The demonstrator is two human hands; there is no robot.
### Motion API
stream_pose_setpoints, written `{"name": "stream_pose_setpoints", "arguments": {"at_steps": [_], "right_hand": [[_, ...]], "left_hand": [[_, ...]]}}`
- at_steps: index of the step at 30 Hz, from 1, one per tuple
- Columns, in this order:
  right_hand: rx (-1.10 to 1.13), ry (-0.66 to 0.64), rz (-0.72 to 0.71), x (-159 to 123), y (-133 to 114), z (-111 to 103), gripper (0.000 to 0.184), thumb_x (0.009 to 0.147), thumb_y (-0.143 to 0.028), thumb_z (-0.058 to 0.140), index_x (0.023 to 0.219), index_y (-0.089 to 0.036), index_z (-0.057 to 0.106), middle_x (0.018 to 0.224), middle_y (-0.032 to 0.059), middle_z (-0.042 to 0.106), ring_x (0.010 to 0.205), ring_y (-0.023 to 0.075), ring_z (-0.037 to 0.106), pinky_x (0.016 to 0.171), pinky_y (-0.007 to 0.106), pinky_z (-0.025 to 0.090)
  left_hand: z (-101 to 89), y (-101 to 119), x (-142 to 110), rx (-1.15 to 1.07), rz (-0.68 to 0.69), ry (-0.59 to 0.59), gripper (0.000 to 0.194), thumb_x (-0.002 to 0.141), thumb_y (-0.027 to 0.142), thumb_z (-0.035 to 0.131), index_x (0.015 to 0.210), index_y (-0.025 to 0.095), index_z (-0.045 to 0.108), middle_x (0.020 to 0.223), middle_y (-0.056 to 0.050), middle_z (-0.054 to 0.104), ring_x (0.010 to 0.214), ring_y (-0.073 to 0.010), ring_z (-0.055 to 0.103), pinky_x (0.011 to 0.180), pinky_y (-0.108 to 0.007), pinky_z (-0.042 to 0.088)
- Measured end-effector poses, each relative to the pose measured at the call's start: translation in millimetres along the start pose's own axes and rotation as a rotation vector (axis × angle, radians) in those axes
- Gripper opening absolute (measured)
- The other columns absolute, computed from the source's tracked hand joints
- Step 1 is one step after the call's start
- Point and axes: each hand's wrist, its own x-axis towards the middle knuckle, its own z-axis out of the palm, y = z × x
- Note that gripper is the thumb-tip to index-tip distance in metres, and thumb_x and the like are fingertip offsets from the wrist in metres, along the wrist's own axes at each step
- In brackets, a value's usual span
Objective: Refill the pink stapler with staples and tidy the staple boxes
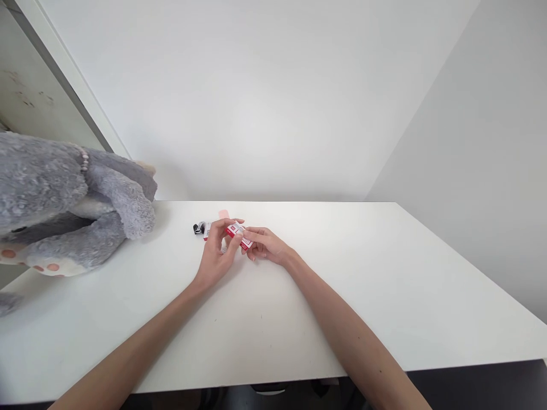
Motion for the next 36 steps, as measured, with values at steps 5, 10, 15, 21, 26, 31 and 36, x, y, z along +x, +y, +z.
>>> {"name": "stream_pose_setpoints", "arguments": {"at_steps": [5,10,15,21,26,31,36], "right_hand": [[0.019,0.020,-0.022,0.2,2.6,-0.6,0.044,0.088,-0.060,0.076,0.082,-0.019,0.063,0.068,-0.0001,0.068,0.044,0.0094,0.057,0.037,0.023,0.025],[0.045,0.011,-0.026,0.4,3.1,0.6,0.048,0.089,-0.066,0.071,0.087,-0.018,0.065,0.066,0.0001,0.068,0.044,0.0112,0.058,0.037,0.023,0.028],[0.045,0.019,-0.047,0.2,1.3,2.8,0.051,0.090,-0.069,0.068,0.103,-0.019,0.069,0.076,0.0016,0.072,0.048,0.0116,0.059,0.040,0.024,0.034],[0.049,0.070,-0.030,-2.0,-2.9,5.3,0.050,0.090,-0.062,0.072,0.121,-0.022,0.069,0.079,-0.0001,0.070,0.048,0.0100,0.055,0.041,0.023,0.034],[0.052,0.068,-0.035,-1.8,-1.6,4.0,0.052,0.090,-0.063,0.072,0.122,-0.022,0.068,0.080,0.0005,0.070,0.048,0.0098,0.053,0.041,0.024,0.036],[0.054,0.066,-0.052,-1.3,0.3,2.8,0.050,0.091,-0.062,0.071,0.121,-0.022,0.068,0.080,0.0003,0.070,0.048,0.0094,0.053,0.042,0.024,0.035],[0.040,0.091,-0.066,-2.6,1.5,3.3,0.055,0.088,-0.059,0.077,0.128,-0.023,0.066,0.073,-0.0011,0.072,0.045,0.0092,0.050,0.045,0.025,0.036]], "left_hand": [[-1.5,-2.5,2.4,-0.081,-0.082,0.062,0.041,0.094,0.040,0.074,0.115,0.028,0.041,0.130,-0.008,0.071,0.121,-0.0225,0.067,0.108,-0.047,0.049],[-4.0,-5.6,5.8,-0.093,-0.112,0.105,0.032,0.091,0.041,0.075,0.107,0.025,0.053,0.123,-0.008,0.072,0.116,-0.0228,0.067,0.105,-0.045,0.051],[-10.2,-6.4,9.8,-0.098,-0.157,0.122,0.031,0.088,0.046,0.078,0.102,0.023,0.063,0.117,-0.007,0.074,0.101,-0.0215,0.068,0.084,-0.037,0.057],[-15.2,-5.2,11.5,-0.072,-0.159,0.180,0.030,0.088,0.050,0.076,0.099,0.023,0.070,0.118,-0.007,0.075,0.092,-0.0187,0.067,0.082,-0.034,0.057],[-15.9,-6.8,11.7,-0.158,-0.173,0.159,0.036,0.088,0.054,0.077,0.098,0.022,0.067,0.131,-0.011,0.072,0.093,-0.0191,0.071,0.077,-0.033,0.059],[-16.5,-7.2,12.9,-0.253,-0.148,0.216,0.043,0.088,0.049,0.080,0.113,0.025,0.054,0.132,-0.011,0.072,0.100,-0.0187,0.074,0.092,-0.037,0.059],[-14.1,-6.3,11.1,-0.281,-0.174,0.114,0.050,0.089,0.052,0.078,0.124,0.025,0.056,0.136,-0.014,0.069,0.093,-0.0190,0.073,0.071,-0.031,0.058]]}}
